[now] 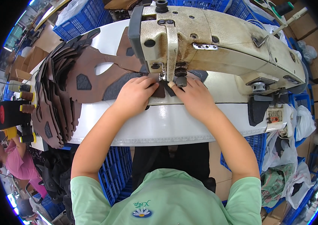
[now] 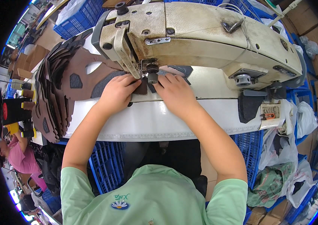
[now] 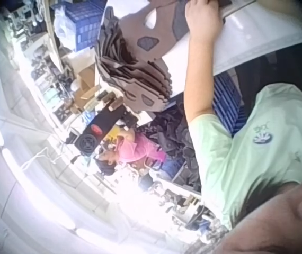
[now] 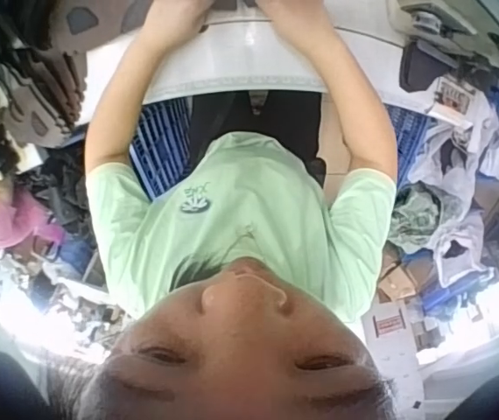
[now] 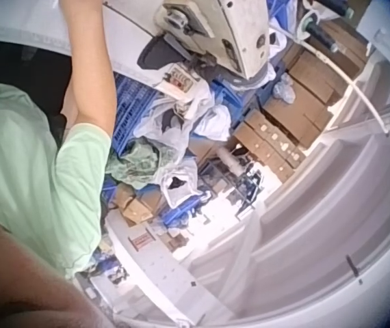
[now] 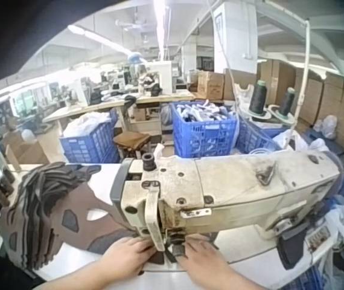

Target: Sewing together components of shoe uppers using an industrial sewing machine.

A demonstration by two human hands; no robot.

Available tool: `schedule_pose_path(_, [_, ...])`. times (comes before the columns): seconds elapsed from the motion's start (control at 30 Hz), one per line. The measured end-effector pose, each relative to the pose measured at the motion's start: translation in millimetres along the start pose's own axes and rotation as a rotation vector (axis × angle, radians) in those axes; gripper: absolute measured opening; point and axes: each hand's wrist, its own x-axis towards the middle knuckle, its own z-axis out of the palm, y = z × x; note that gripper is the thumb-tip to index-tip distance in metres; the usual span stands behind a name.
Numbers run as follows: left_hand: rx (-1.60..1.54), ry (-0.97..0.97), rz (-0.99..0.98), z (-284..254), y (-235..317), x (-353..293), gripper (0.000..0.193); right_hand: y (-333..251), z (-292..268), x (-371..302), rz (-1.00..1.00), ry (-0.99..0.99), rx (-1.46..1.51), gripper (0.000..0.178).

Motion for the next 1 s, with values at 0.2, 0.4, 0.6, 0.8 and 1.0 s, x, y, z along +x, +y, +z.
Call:
schedule_pose_path(0.2, [-0.470,-0.191,-0.332,-12.0,-18.8,13.6,0.044,5.7,0.7,-9.6,-0.060,0.085,0.097,0.026])
schedule_pose_path(0.4, [-0.304,-0.182,-0.232,-16.7,-13.4,19.6,0.041,4.2,0.4,-8.1,-0.037,0.080,0.035,0.025])
schedule_pose_path(0.6, [-0.020,-0.040,-0.021,-7.1,-5.4,14.1,0.038,2.6,0.1,-3.1,-0.021,0.032,0.059,0.034])
schedule_pose_path(0.8, [-0.071,0.073,-0.127,13.3,4.2,0.6,0.037,13.4,8.3,-6.1,-0.105,0.102,0.152,0.023])
schedule_pose_path(1.0, [-0.306,-0.165,-0.413,-9.5,-9.0,25.0,0.033,17.0,10.3,-7.8,-0.132,0.088,0.139,0.019])
